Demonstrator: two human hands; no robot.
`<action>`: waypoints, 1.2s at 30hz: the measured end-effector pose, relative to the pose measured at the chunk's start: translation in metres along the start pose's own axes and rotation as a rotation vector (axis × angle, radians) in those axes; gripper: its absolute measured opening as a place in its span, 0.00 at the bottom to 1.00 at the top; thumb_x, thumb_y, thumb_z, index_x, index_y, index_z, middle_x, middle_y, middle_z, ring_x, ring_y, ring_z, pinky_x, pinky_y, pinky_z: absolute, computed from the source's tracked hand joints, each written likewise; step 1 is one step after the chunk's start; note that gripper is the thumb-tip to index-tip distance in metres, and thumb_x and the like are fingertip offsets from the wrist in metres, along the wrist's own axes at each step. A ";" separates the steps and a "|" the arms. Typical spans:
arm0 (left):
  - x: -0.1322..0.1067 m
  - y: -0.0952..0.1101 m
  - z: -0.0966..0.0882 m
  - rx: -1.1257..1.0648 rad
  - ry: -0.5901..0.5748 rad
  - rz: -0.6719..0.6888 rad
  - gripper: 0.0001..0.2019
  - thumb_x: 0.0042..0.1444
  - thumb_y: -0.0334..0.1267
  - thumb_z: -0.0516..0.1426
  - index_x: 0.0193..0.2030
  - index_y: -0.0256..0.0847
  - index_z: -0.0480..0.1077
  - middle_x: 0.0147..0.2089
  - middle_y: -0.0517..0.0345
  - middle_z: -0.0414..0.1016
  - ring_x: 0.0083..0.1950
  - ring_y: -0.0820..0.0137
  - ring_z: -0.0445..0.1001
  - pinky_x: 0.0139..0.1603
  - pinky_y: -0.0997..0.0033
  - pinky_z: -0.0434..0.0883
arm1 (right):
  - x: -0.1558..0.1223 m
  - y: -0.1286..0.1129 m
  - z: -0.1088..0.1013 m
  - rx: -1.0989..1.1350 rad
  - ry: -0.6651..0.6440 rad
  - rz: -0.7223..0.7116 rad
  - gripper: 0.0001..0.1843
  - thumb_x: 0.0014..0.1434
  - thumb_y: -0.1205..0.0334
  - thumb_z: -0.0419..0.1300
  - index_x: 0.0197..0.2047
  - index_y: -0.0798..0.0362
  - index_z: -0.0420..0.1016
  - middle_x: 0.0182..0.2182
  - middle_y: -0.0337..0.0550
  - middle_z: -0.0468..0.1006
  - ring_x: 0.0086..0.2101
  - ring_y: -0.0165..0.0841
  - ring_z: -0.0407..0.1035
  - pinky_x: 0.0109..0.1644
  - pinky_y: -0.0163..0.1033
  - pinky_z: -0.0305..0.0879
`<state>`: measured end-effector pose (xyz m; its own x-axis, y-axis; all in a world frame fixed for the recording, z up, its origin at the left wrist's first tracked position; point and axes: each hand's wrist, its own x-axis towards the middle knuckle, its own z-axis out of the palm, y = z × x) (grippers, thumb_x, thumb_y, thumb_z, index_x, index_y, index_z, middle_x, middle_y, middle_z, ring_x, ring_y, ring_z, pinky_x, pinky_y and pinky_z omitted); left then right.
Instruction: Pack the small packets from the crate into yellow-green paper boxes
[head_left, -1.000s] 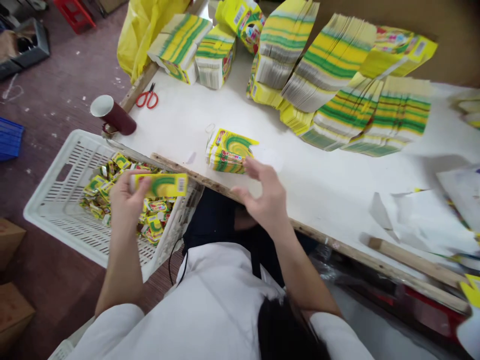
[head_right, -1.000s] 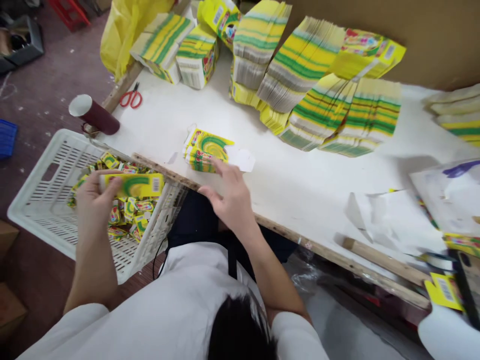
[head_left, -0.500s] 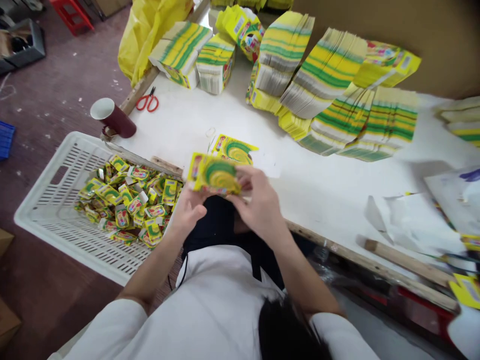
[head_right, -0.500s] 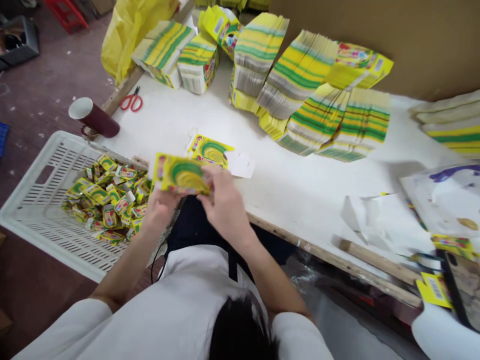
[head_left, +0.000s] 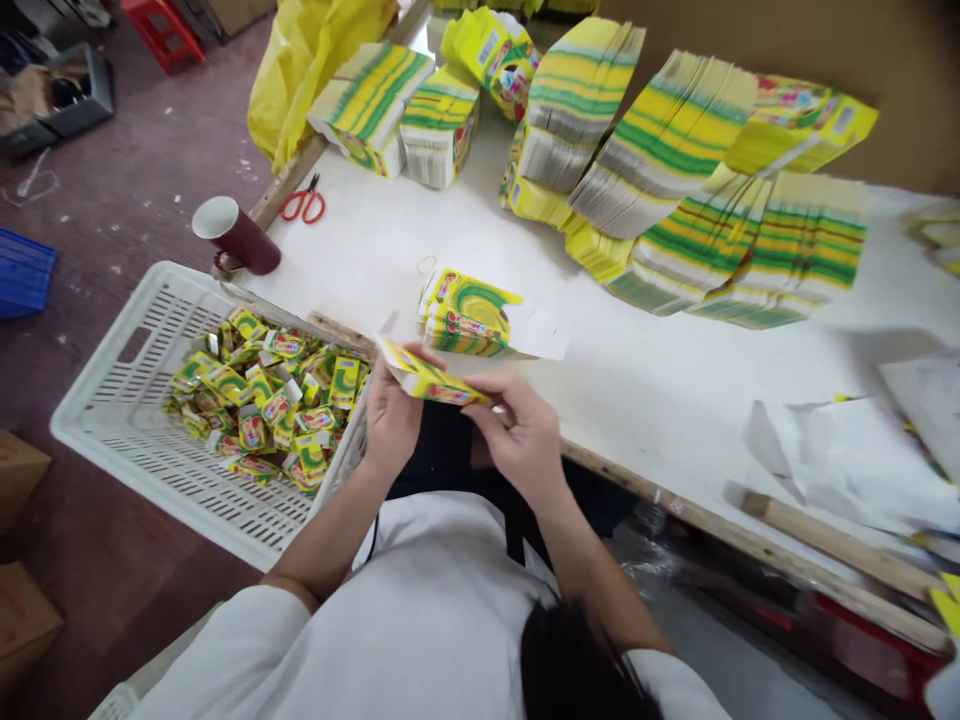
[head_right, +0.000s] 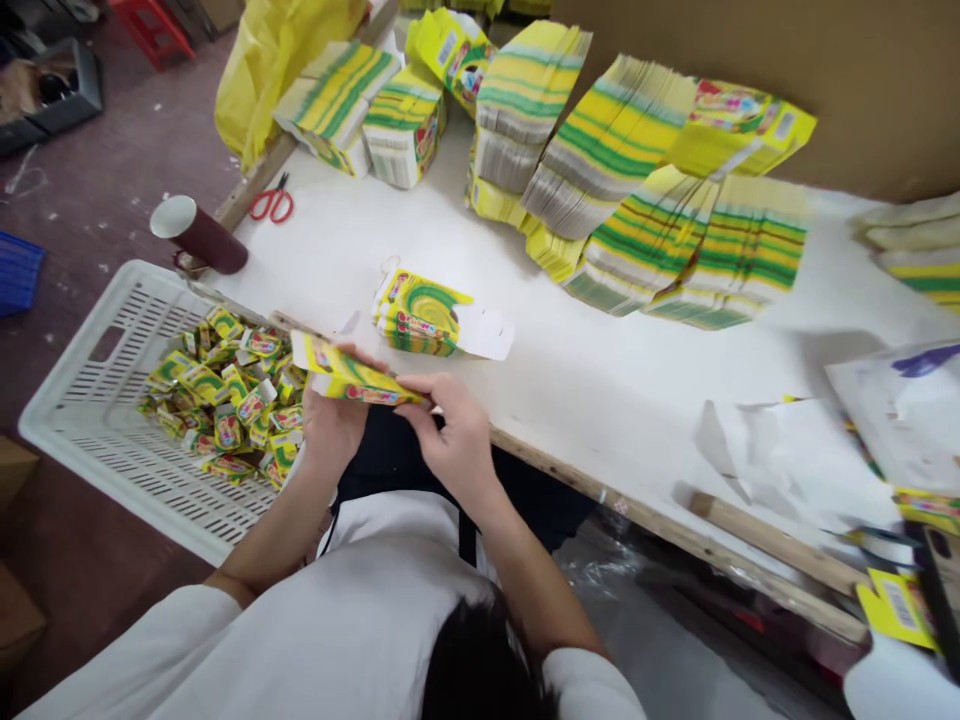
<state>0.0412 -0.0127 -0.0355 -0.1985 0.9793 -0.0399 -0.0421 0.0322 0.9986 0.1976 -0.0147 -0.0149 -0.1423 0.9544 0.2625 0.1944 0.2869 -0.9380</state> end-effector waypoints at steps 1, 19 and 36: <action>-0.001 -0.001 -0.007 -0.027 0.044 0.018 0.28 0.54 0.69 0.56 0.48 0.49 0.74 0.42 0.56 0.79 0.47 0.61 0.78 0.51 0.58 0.76 | 0.000 0.001 -0.006 -0.012 0.008 -0.016 0.08 0.64 0.63 0.62 0.46 0.47 0.79 0.38 0.41 0.83 0.35 0.34 0.76 0.40 0.40 0.74; -0.018 0.028 -0.007 0.725 -0.460 0.375 0.37 0.51 0.35 0.65 0.65 0.45 0.55 0.58 0.48 0.72 0.56 0.57 0.75 0.55 0.60 0.74 | -0.014 0.012 -0.004 0.039 0.114 0.042 0.39 0.65 0.46 0.59 0.73 0.45 0.49 0.67 0.56 0.64 0.65 0.47 0.63 0.64 0.57 0.67; -0.009 0.012 -0.013 0.838 -0.381 0.432 0.36 0.50 0.33 0.63 0.64 0.40 0.51 0.59 0.40 0.65 0.60 0.53 0.71 0.56 0.54 0.73 | -0.017 0.021 0.001 -0.066 -0.060 -0.120 0.31 0.69 0.71 0.49 0.70 0.36 0.61 0.69 0.42 0.65 0.65 0.38 0.65 0.67 0.48 0.67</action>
<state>0.0298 -0.0233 -0.0240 0.2973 0.9341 0.1977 0.6881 -0.3531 0.6339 0.2033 -0.0254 -0.0391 -0.2262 0.9067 0.3561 0.2354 0.4056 -0.8832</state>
